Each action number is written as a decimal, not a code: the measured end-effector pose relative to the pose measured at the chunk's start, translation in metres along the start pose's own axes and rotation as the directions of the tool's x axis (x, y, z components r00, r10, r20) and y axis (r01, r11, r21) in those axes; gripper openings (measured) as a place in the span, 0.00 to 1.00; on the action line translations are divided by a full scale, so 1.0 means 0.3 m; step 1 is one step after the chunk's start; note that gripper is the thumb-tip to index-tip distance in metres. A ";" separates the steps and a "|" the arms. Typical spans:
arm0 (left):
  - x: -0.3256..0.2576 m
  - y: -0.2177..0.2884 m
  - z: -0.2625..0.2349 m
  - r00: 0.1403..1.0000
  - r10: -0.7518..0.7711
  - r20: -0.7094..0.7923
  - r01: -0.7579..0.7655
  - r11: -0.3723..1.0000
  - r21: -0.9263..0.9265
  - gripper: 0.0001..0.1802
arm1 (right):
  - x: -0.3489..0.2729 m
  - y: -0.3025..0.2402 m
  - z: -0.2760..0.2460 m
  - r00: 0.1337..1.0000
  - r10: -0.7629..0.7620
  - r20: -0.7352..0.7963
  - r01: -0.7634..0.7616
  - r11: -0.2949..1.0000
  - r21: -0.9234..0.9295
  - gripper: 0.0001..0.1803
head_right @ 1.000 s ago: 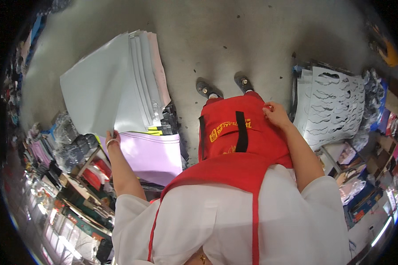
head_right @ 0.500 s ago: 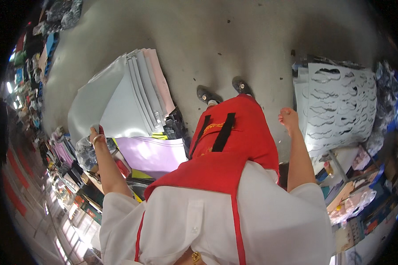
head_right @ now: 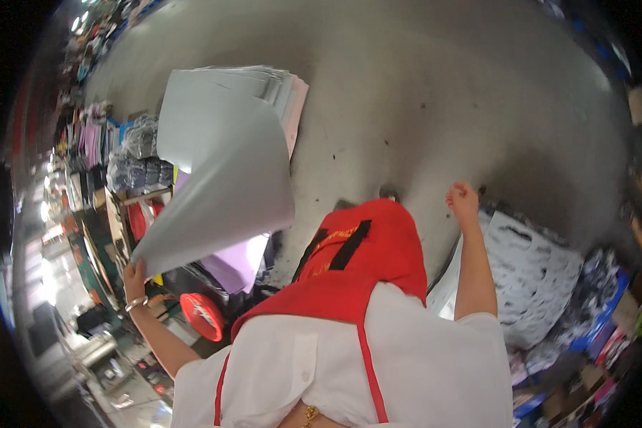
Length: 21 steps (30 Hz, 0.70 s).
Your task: The person operates a die-cutting machine to cut grey material into shoe-shaped pieces. They feed sheets into the machine, press a button to activate the press, then remove and stack the cut pieces. The person repeats this cycle multiple times.
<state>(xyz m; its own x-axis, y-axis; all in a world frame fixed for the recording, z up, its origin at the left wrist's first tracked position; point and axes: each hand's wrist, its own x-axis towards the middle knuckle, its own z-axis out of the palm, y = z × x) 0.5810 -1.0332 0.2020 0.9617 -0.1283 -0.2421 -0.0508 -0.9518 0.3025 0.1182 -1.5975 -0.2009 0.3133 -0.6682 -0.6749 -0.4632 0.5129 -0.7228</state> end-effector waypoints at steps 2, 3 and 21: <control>-0.174 0.014 0.016 0.994 0.113 -0.004 -0.106 0.949 0.297 0.18 | 0.033 -0.089 0.053 0.996 -0.078 0.048 0.081 0.995 -0.055 0.14; -0.268 0.021 0.025 0.996 0.092 0.008 -0.092 0.994 0.066 0.16 | 0.044 -0.137 0.100 0.986 -0.139 0.091 0.146 0.987 -0.069 0.14; -1.856 -0.174 -0.153 0.911 -0.413 -0.018 0.405 0.883 0.237 0.08 | -1.913 -0.021 1.454 -0.890 0.451 0.066 0.416 0.744 0.523 0.23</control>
<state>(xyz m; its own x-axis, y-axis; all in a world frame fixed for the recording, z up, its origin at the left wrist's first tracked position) 0.0606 -0.8992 0.3634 0.9016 0.2810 -0.3288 0.2807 -0.9585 -0.0495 0.3029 -0.9821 0.1259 -0.4333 0.8615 0.2648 0.2197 0.3859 -0.8960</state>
